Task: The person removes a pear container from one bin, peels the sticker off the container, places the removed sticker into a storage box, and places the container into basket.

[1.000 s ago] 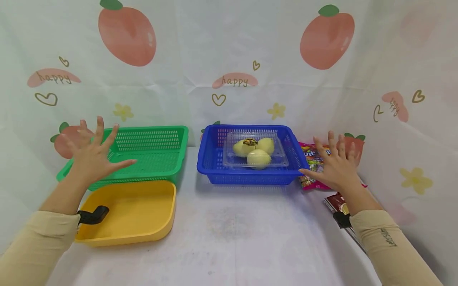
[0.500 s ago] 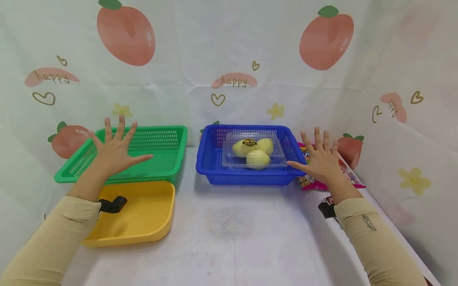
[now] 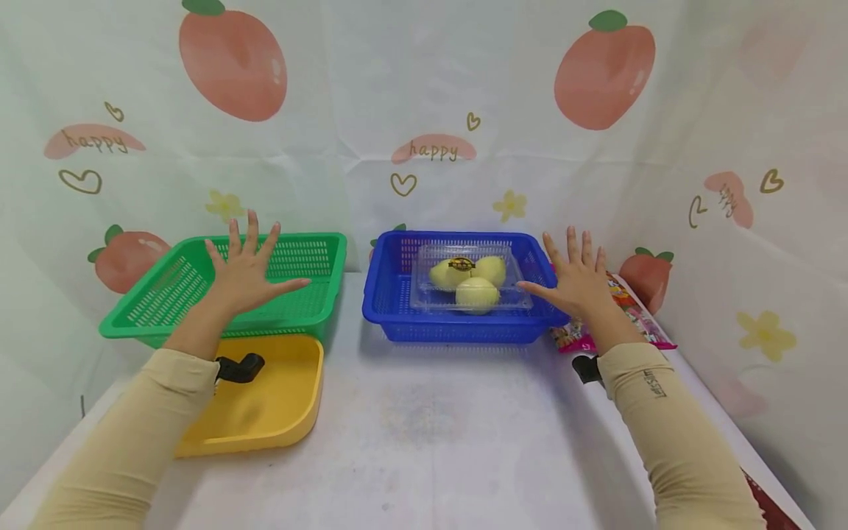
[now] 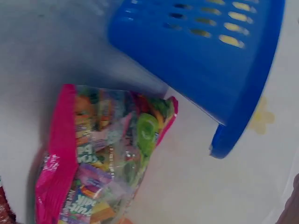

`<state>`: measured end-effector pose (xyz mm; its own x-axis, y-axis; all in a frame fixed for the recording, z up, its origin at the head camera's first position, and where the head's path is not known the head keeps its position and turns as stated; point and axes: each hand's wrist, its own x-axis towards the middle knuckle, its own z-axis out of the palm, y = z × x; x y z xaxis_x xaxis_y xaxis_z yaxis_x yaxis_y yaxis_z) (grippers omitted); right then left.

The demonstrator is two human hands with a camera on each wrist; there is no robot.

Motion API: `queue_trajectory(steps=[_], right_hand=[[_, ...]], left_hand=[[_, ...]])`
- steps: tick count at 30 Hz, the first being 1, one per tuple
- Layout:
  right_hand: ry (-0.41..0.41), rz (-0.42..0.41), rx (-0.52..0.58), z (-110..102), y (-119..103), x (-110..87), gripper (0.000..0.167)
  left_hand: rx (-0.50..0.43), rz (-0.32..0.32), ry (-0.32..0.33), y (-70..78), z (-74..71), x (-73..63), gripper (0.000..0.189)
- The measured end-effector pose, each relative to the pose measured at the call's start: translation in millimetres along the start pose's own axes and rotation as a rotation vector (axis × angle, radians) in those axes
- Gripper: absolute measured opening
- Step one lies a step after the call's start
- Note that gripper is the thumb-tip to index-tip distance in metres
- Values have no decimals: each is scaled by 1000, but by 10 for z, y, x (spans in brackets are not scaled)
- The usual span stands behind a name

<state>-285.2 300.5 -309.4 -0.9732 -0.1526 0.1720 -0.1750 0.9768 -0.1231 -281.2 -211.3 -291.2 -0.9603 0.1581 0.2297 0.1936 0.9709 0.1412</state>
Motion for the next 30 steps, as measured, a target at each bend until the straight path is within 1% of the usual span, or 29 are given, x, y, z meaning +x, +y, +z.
queue_trajectory(steps=[5, 8, 12, 17, 19, 24, 26, 28, 30], right_hand=[[-28, 46, 50, -17, -9, 120, 96], [-48, 61, 80, -28, -55, 193, 97], [-52, 56, 109, -32, -147, 289, 98], [-43, 38, 147, -14, -283, 393, 98], [-45, 38, 152, 0, -322, 422, 98], [-62, 59, 182, 33, -394, 492, 98], [-72, 71, 202, 35, -422, 519, 98], [-82, 80, 214, 31, -450, 544, 98], [-96, 85, 228, 36, -470, 572, 99]], left_hand=[[-37, 2, -10, 88, 50, 90, 105], [-70, 5, -25, 135, 94, 145, 105], [-123, 5, -53, 204, 145, 222, 104], [-241, -2, -114, 318, 183, 324, 105], [-272, -4, -138, 366, 193, 364, 106], [-295, 7, -170, 470, 215, 446, 103], [-321, 12, -178, 511, 230, 481, 102], [-376, 20, -193, 554, 244, 514, 101], [-464, 17, -219, 599, 255, 539, 101]])
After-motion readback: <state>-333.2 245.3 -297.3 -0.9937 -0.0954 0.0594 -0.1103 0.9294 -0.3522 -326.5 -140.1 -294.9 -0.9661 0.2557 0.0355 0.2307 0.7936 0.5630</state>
